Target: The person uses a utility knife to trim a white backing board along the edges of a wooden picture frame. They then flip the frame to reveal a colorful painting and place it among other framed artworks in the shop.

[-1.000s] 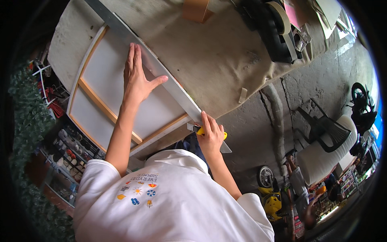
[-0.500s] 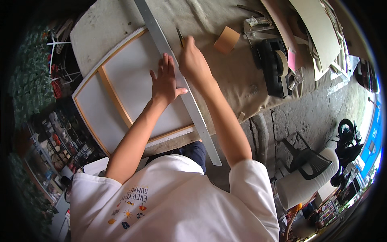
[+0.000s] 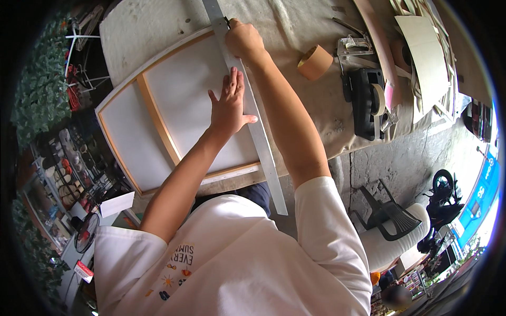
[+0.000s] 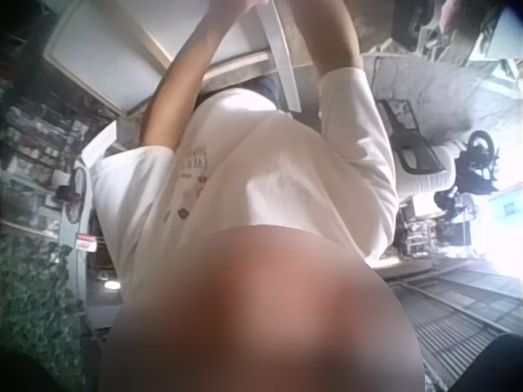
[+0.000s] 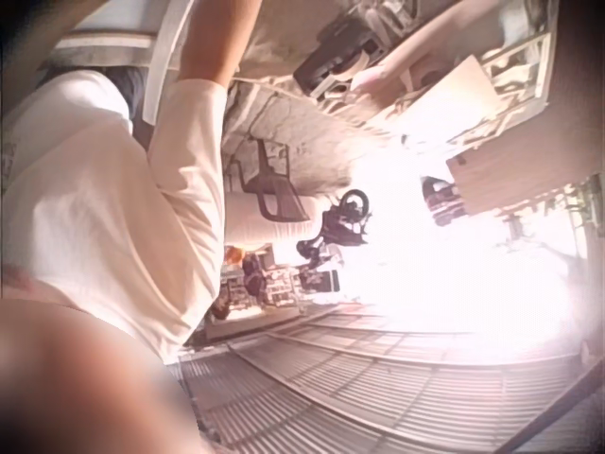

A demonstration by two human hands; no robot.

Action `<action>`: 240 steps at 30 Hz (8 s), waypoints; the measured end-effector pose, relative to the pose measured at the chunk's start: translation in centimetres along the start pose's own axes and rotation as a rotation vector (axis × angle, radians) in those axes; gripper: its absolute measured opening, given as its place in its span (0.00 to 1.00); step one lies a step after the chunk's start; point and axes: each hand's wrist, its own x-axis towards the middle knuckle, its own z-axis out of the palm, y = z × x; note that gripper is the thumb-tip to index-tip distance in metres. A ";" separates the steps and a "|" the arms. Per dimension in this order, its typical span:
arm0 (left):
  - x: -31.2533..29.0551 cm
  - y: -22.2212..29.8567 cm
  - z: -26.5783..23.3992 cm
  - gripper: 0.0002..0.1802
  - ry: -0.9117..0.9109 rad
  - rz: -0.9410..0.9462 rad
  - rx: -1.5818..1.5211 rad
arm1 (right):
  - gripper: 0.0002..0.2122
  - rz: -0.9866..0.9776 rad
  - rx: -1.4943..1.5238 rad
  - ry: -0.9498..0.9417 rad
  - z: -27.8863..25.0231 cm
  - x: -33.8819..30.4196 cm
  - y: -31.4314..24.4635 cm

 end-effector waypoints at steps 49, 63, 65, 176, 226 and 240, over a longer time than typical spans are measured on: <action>-0.2 -1.2 0.5 0.69 0.032 0.049 -0.028 | 0.18 0.151 0.131 -0.057 -0.4 -11.3 1.2; 0.1 -1.3 0.7 0.72 0.047 0.023 -0.039 | 0.14 0.133 0.089 -0.040 0.1 -18.7 3.5; 0.1 -1.5 1.3 0.72 0.080 0.028 -0.048 | 0.14 0.110 0.075 -0.024 0.0 -20.0 3.6; 0.0 -1.6 0.8 0.72 0.061 0.048 -0.041 | 0.15 0.104 0.045 0.051 1.3 -23.9 5.4; -3.5 -0.9 3.2 0.10 0.233 0.749 -0.115 | 0.22 0.168 -0.430 0.572 -2.2 -42.3 20.4; -7.2 -1.6 7.0 0.31 0.136 0.797 0.105 | 0.13 0.681 0.446 0.201 3.2 -38.1 11.4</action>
